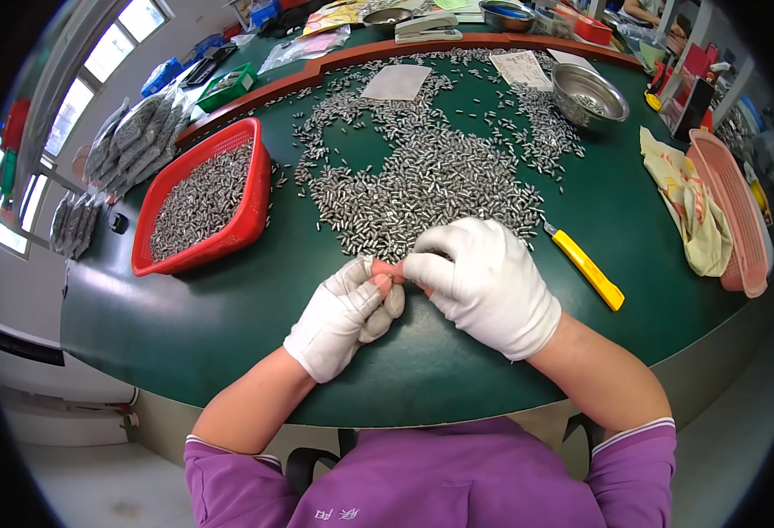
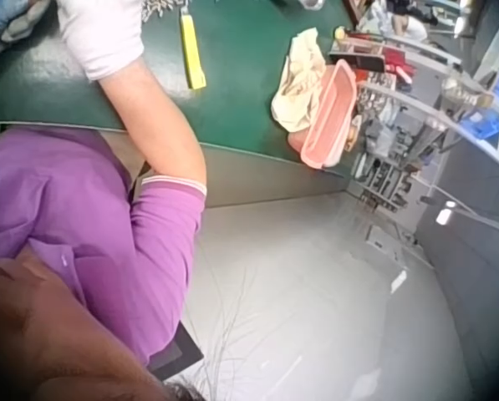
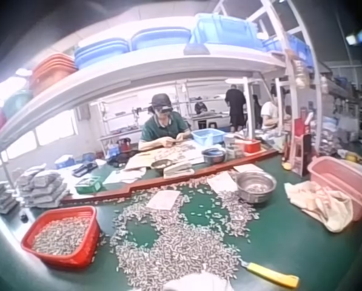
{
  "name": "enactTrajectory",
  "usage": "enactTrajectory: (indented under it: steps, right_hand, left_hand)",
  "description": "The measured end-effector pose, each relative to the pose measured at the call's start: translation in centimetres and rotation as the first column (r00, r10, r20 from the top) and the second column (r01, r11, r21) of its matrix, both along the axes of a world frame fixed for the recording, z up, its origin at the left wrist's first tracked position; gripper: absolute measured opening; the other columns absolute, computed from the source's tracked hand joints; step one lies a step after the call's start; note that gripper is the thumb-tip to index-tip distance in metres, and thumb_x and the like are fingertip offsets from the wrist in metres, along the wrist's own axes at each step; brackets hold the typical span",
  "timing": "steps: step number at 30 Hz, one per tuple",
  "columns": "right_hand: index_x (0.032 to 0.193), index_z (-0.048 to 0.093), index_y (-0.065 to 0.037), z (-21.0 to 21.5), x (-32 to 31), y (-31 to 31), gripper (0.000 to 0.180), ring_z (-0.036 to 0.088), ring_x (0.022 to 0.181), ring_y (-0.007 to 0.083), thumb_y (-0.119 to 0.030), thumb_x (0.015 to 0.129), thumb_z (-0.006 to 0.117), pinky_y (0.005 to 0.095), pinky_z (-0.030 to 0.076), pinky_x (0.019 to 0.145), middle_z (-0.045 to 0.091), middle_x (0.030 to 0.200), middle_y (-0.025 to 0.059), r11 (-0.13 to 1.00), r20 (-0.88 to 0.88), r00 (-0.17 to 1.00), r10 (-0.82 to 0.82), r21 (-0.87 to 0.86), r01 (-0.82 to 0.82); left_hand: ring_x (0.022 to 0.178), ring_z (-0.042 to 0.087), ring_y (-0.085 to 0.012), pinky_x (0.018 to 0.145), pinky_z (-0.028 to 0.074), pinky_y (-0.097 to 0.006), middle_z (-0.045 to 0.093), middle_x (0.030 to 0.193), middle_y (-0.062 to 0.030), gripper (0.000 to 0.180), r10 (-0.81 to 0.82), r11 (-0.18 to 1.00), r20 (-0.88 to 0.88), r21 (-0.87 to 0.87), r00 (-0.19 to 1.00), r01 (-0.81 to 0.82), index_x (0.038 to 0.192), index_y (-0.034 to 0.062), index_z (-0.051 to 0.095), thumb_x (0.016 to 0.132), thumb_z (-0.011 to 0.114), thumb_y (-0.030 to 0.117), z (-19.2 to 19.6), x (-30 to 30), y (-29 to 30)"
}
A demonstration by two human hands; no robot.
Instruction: Inspecting and sorting small metal components on a workbench using a craft knife.
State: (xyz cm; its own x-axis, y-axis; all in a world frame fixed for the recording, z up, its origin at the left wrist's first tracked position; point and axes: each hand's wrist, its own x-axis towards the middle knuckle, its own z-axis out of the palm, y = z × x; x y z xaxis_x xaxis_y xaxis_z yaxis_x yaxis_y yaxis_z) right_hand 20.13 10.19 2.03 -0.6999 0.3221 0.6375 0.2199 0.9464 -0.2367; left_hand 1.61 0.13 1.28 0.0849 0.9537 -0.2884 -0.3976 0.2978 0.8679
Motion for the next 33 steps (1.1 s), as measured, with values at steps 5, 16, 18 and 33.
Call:
enactTrajectory:
  steps: [5, 16, 18, 33]
  right_hand:
    - [0.089, 0.066, -0.013, 0.8, 0.8, 1.1, 0.014, 0.061, 0.082, 0.0249, -0.013, 0.074, 0.066, 0.0380, 0.050, 0.070, 0.061, 0.084, 0.0037, 0.974, -0.026, 0.974, -0.225, 0.014, 0.226]
    - [0.081, 0.068, -0.015, -1.2, 0.4, 0.6, 0.009, 0.060, 0.079, 0.0258, -0.017, 0.073, 0.073, 0.0387, 0.051, 0.069, 0.062, 0.085, 0.0035, 0.978, 0.264, 0.943, -0.201, -0.007, 0.210]
    - [0.082, 0.068, -0.014, -1.3, 0.2, 0.6, 0.010, 0.060, 0.080, 0.0261, -0.017, 0.073, 0.072, 0.0385, 0.051, 0.070, 0.062, 0.086, 0.0037, 0.978, 0.277, 0.939, -0.203, 0.012, 0.208]
    - [0.086, 0.066, -0.015, -0.1, 0.0, 0.0, 0.017, 0.059, 0.090, 0.0235, -0.025, 0.075, 0.074, 0.0380, 0.047, 0.077, 0.061, 0.095, -0.0002, 0.977, -0.032, 0.996, 0.079, -0.197, -0.084]
  left_hand:
    - [0.053, 0.030, -0.0071, 0.050, 0.025, -0.022, 0.045, 0.070, 0.0018, 0.022, 0.015, 1.000, 0.072, 0.009, 0.997, -0.015, 0.111, 0.0101, 0.057, 0.099, 0.058, 0.028, 0.0, 0.0, 0.2]
    - [0.053, 0.030, -0.0080, 0.050, 0.024, -0.023, 0.044, 0.071, 0.0013, 0.027, -0.024, 0.999, 0.101, 0.037, 0.995, 0.021, 0.108, 0.0116, 0.058, 0.098, 0.056, 0.036, -0.2, -0.4, 0.4]
    - [0.053, 0.030, -0.0079, 0.050, 0.024, -0.023, 0.045, 0.072, 0.0007, 0.028, 0.004, 1.000, 0.128, 0.023, 0.992, -0.007, 0.109, 0.0115, 0.058, 0.097, 0.058, 0.037, 0.1, 0.0, 0.4]
    - [0.059, 0.043, -0.0037, 0.052, 0.031, -0.017, 0.061, 0.085, -0.0010, 0.022, -0.153, 0.985, 0.155, -0.061, 0.976, 0.164, 0.107, 0.0103, 0.059, 0.095, 0.065, 0.028, -0.1, -0.5, 0.0]
